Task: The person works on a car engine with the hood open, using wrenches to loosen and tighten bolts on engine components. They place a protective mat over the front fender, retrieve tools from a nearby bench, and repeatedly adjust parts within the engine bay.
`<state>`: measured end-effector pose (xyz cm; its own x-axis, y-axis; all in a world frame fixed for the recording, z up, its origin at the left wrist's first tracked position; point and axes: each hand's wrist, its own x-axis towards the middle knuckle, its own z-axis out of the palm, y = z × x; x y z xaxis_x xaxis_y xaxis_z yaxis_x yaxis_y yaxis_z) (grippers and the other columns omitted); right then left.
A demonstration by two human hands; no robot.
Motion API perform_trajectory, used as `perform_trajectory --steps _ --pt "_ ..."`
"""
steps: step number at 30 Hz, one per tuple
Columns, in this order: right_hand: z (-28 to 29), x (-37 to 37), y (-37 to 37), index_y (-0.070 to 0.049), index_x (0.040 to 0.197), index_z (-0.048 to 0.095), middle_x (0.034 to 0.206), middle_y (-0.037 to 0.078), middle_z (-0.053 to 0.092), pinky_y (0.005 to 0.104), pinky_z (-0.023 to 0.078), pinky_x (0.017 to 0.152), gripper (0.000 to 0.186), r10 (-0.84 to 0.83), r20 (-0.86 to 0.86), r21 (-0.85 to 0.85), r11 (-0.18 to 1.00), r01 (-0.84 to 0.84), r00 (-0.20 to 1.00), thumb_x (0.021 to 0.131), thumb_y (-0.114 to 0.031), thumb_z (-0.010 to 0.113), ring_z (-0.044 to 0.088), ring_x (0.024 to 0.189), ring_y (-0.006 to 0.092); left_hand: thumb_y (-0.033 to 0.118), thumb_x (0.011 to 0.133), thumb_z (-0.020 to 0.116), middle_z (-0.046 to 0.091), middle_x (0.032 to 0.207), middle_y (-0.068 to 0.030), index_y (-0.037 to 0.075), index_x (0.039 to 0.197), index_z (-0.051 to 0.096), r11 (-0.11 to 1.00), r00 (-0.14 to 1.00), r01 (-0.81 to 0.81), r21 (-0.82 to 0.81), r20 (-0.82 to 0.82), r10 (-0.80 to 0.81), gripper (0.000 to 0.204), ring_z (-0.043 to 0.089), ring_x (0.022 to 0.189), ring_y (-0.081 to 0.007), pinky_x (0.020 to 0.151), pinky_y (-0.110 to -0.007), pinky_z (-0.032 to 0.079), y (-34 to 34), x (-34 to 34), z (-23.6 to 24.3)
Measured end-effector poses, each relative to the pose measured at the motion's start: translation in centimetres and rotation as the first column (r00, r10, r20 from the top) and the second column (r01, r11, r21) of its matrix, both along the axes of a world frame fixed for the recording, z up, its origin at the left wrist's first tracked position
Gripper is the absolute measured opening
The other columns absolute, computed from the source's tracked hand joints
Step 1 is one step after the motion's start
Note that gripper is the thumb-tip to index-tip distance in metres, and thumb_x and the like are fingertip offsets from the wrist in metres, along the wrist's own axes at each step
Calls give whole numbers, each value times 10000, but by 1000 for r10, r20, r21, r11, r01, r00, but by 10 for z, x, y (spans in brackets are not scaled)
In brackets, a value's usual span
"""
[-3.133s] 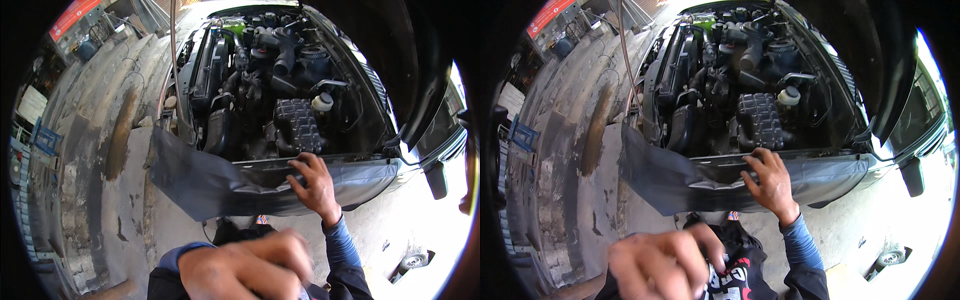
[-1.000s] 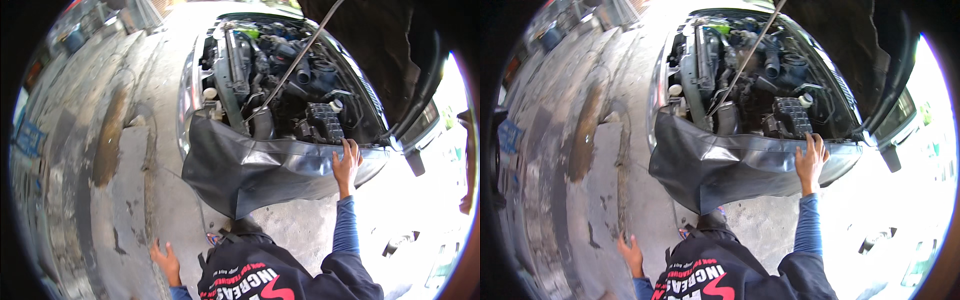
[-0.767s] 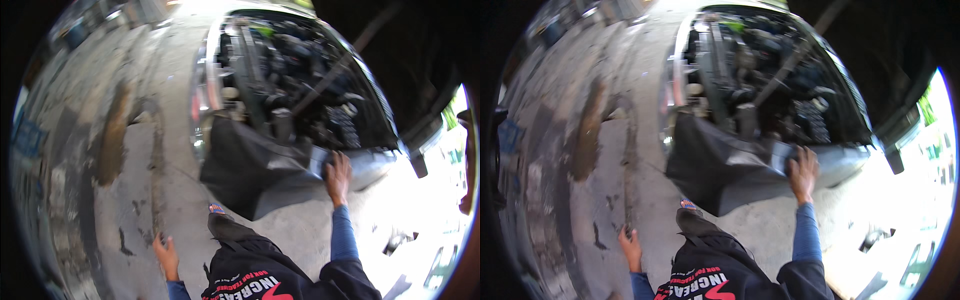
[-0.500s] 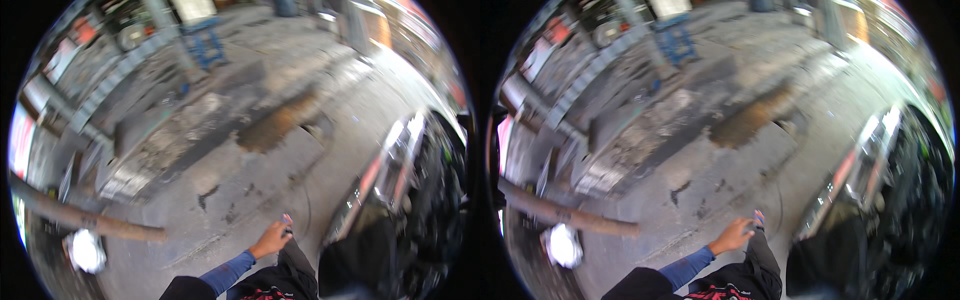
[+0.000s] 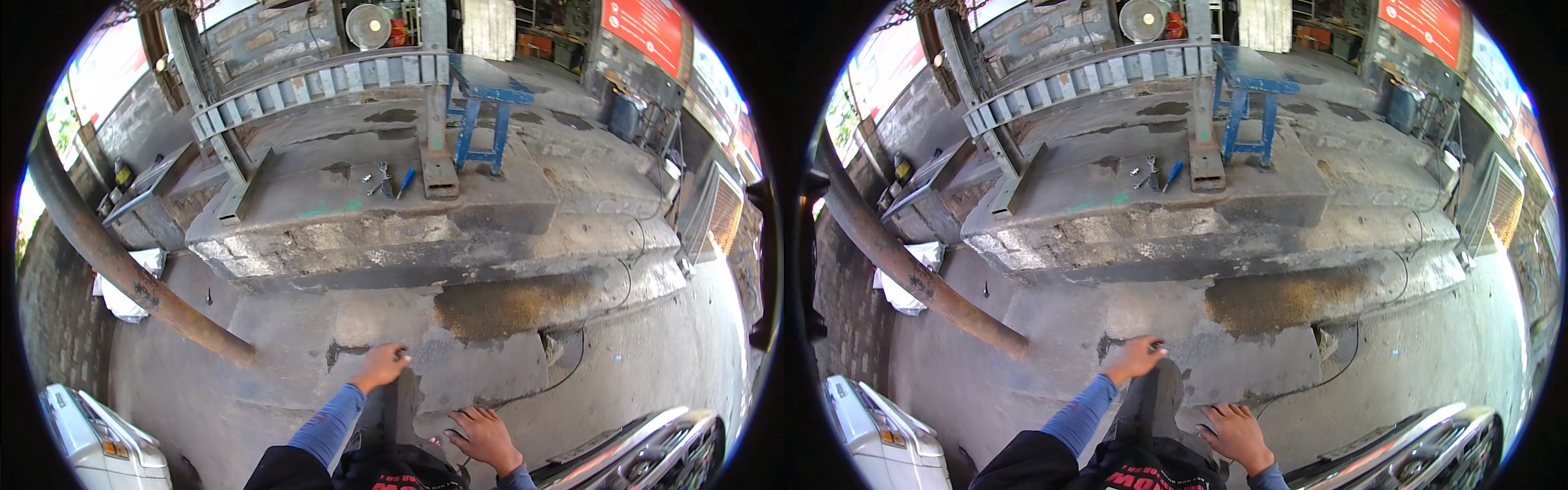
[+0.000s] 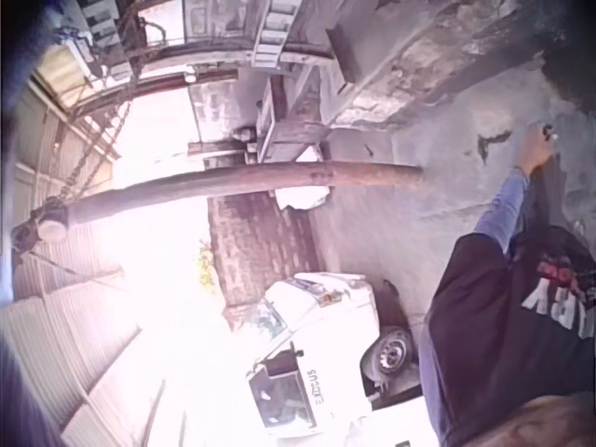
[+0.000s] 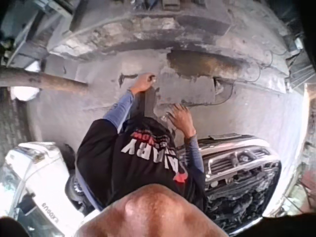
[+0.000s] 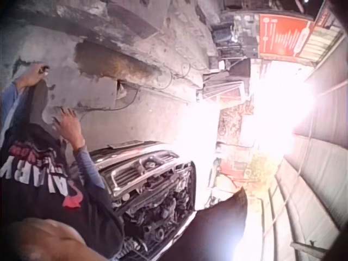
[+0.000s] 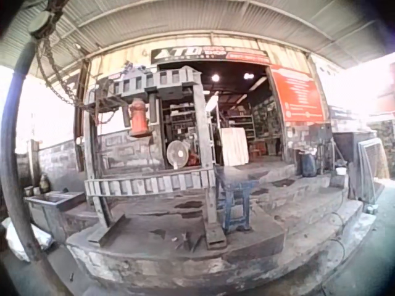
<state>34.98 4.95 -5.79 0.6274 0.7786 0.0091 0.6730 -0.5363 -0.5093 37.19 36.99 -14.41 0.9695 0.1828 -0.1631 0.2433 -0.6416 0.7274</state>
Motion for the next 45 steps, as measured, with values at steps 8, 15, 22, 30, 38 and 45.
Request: perform_trajectory --steps 8,15,22,30,38,45 --pt "-72 136 70 -98 1201 664 1098 130 697 461 526 872 405 2 -154 -102 995 -18 988 918 -387 653 688 978 343 228 895 717 752 943 -169 51 1051 750 891 874 -450 55 233 427 238 729 879 -349 792 -423 568 196 192 15" --pt "-89 215 89 -92 1192 677 1071 187 716 422 562 812 324 -376 -325 -213 923 321 867 930 -282 690 676 1019 374 116 852 708 689 1110 -229 28 1149 686 843 832 -486 232 418 365 310 655 1025 -424 867 -480 533 325 450 -25" --pt "-42 304 138 -47 1080 716 947 171 734 385 571 744 272 -749 -377 -355 661 661 546 898 -248 695 733 827 303 102 838 696 655 1152 -246 -6 1183 616 849 973 -232 474 103 208 371 638 1078 -431 908 -481 547 350 563 -34" --pt "-7 301 167 -64 1108 731 909 184 744 382 560 773 285 -840 -442 -488 519 702 314 904 -261 701 737 859 303 156 863 679 644 1107 -324 -104 1164 544 914 974 -128 386 -127 190 419 675 997 -477 866 -501 575 350 597 -30" --pt "-2 251 126 -11 1069 730 777 133 729 324 540 670 280 -901 -410 -490 350 798 143 911 -241 707 709 688 190 215 972 570 719 894 -208 -22 1124 671 863 849 -496 -98 -266 458 299 715 918 -394 794 -476 585 353 568 -58" --pt "5 247 155 -5 1069 731 816 155 740 337 550 698 253 -922 -321 -463 351 814 215 920 -200 668 725 742 244 152 1044 533 716 973 -126 -7 1179 636 200 866 -461 -865 -389 315 233 697 841 -225 719 -367 583 326 499 -5"
